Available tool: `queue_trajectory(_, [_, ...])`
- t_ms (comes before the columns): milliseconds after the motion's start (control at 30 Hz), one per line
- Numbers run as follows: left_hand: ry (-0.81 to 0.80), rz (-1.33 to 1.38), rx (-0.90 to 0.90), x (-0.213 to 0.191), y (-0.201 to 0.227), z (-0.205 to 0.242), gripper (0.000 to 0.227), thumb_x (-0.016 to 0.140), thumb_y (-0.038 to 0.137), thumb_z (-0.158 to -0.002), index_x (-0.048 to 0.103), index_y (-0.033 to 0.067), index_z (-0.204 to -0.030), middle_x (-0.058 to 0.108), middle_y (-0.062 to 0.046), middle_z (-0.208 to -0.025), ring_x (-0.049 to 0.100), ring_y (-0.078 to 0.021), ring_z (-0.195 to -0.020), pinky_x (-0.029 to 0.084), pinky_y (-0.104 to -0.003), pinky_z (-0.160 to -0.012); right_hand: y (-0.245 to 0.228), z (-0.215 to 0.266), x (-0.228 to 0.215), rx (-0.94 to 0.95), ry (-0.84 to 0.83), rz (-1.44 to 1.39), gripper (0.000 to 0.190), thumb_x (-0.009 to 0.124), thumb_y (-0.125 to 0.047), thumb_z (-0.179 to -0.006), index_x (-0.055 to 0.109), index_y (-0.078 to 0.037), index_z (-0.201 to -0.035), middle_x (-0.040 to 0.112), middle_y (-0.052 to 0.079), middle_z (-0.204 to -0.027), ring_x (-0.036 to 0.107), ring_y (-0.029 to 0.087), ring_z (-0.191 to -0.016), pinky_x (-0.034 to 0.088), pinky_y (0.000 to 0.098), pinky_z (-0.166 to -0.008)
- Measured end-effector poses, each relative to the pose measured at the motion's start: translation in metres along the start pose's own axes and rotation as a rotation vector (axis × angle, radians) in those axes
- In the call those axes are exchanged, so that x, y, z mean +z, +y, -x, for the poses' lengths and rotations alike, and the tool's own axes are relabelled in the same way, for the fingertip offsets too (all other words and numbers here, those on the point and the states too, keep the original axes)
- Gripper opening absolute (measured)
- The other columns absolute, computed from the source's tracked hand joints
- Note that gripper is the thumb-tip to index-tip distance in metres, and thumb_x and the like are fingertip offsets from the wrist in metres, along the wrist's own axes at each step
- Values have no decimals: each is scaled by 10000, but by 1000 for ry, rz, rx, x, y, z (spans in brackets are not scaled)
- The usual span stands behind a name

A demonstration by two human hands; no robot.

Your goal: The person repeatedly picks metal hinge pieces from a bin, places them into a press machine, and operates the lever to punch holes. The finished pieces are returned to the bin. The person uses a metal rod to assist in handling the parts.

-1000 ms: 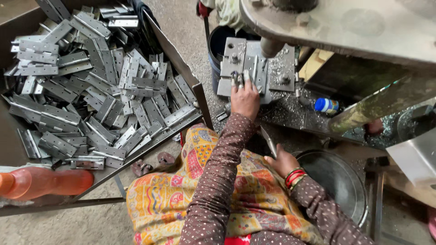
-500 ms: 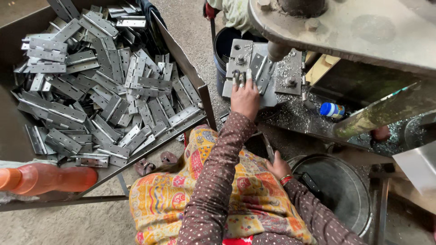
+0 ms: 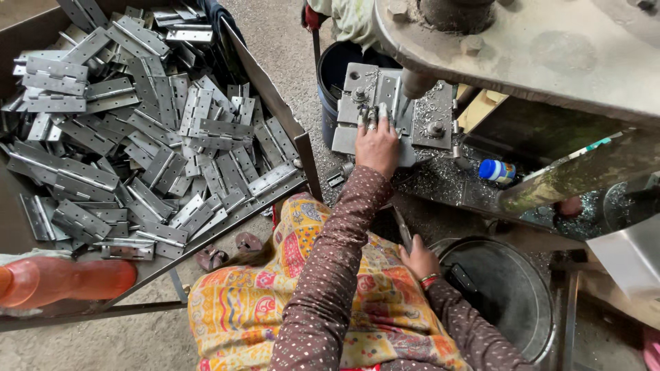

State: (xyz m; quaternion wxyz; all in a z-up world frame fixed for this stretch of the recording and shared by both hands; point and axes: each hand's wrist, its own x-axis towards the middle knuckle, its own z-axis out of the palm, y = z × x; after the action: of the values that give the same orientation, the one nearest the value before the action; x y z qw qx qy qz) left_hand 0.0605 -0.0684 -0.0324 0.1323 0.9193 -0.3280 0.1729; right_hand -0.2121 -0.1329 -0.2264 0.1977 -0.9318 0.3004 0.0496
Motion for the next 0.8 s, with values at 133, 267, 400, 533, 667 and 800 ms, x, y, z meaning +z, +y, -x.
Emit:
queue_trajectory(133, [-77, -22, 9, 2, 2, 15, 241, 577, 78, -895, 709, 1, -1081, 657, -182, -1249, 729, -225, -809, 485, -480, -1026, 7, 8, 10, -82, -17, -105, 658, 653, -524, -848, 490, -17, -1234, 681, 284, -810, 679, 474, -744, 536, 558, -629])
queue_trajectory(267, [-226, 7, -24, 3, -2, -8, 240, 548, 82, -961, 704, 3, -1125, 667, -163, -1239, 718, -203, -755, 481, -467, -1043, 3, -11, -63, -151, -139, -151, 741, 704, -548, -801, 500, 20, -1231, 684, 285, -798, 707, 442, -728, 569, 526, -641])
queue_trajectory(400, [-242, 5, -80, 16, -7, -20, 232, 522, 121, -996, 725, 41, -1073, 661, -131, -1289, 719, -181, -721, 459, -466, -1090, -9, -6, -89, -145, -165, -4, 657, 704, -584, -826, 554, 9, -1064, 695, 257, -791, 700, 433, -749, 564, 525, -680])
queue_trajectory(533, [-185, -26, -71, 26, -8, -41, 243, 519, 154, -985, 733, 45, -1025, 620, -155, -1338, 724, -192, -704, 444, -481, -1064, -8, 2, -41, -11, -138, -101, 580, 654, -543, -848, 501, -56, -1125, 689, 248, -751, 695, 445, -704, 543, 556, -629])
queue_trajectory(667, [-168, -3, -73, 25, -8, -40, 237, 541, 161, -990, 729, 40, -1069, 691, -126, -1197, 724, -199, -753, 460, -467, -1061, 13, -13, 27, -147, 136, -76, 526, 655, -506, -877, 484, -72, -1121, 678, 246, -752, 656, 478, -671, 496, 577, -567])
queue_trajectory(800, [-218, 36, -108, -3, -6, -27, 215, 545, 151, -1015, 723, 57, -1090, 699, -110, -1087, 720, -224, -823, 476, -435, -1036, 19, -16, 36, -56, -17, -105, 629, 641, -555, -859, 475, -72, -1226, 673, 261, -715, 664, 478, -636, 500, 571, -546])
